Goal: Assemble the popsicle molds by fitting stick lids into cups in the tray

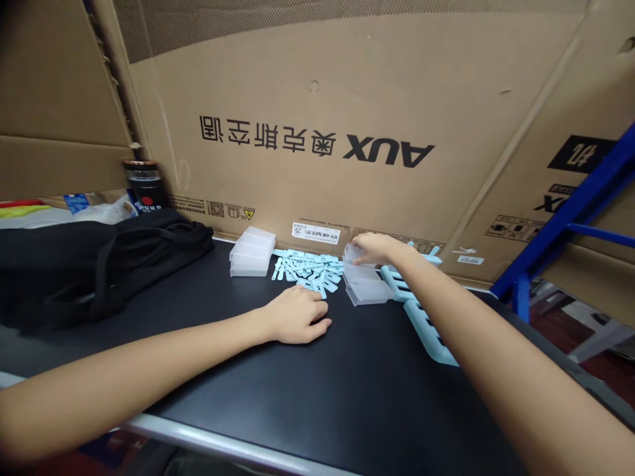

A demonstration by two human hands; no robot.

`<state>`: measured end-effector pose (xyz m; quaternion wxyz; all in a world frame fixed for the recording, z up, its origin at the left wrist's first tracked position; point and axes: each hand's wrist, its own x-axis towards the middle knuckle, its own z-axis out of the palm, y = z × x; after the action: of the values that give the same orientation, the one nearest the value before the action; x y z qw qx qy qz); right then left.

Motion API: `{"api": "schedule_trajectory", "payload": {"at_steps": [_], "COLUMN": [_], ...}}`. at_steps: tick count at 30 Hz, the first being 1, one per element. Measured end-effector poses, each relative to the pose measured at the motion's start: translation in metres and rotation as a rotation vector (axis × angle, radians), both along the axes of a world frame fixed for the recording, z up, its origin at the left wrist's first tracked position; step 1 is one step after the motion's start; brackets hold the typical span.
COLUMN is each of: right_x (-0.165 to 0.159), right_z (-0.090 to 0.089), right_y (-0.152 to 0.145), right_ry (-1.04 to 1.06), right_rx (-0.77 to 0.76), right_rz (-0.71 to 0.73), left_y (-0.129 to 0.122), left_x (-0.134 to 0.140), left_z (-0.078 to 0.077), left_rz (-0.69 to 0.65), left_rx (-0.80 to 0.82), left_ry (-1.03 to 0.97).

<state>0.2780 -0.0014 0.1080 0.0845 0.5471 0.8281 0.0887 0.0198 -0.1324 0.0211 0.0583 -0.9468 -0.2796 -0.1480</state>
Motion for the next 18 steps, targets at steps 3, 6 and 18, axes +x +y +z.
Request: {"api": "schedule_trajectory", "payload": {"at_steps": [3,6,18], "right_x": [-0.004,-0.009,0.021], "right_z": [0.001,0.002,0.019], "right_y": [-0.006,-0.012,-0.09], "right_ry": [-0.021,-0.027,0.364], "right_rx": [0.02,0.053,0.137], "right_rz": [-0.005,-0.01,0.169], "left_y": [0.0,0.001,0.002], "left_x": [0.0,0.001,0.002], "left_z": [0.0,0.0,0.001], "left_rz": [-0.001,0.002,-0.001], "left_rx": [-0.008,-0.005,0.07], "left_ry": [0.003,0.009,-0.04]}}
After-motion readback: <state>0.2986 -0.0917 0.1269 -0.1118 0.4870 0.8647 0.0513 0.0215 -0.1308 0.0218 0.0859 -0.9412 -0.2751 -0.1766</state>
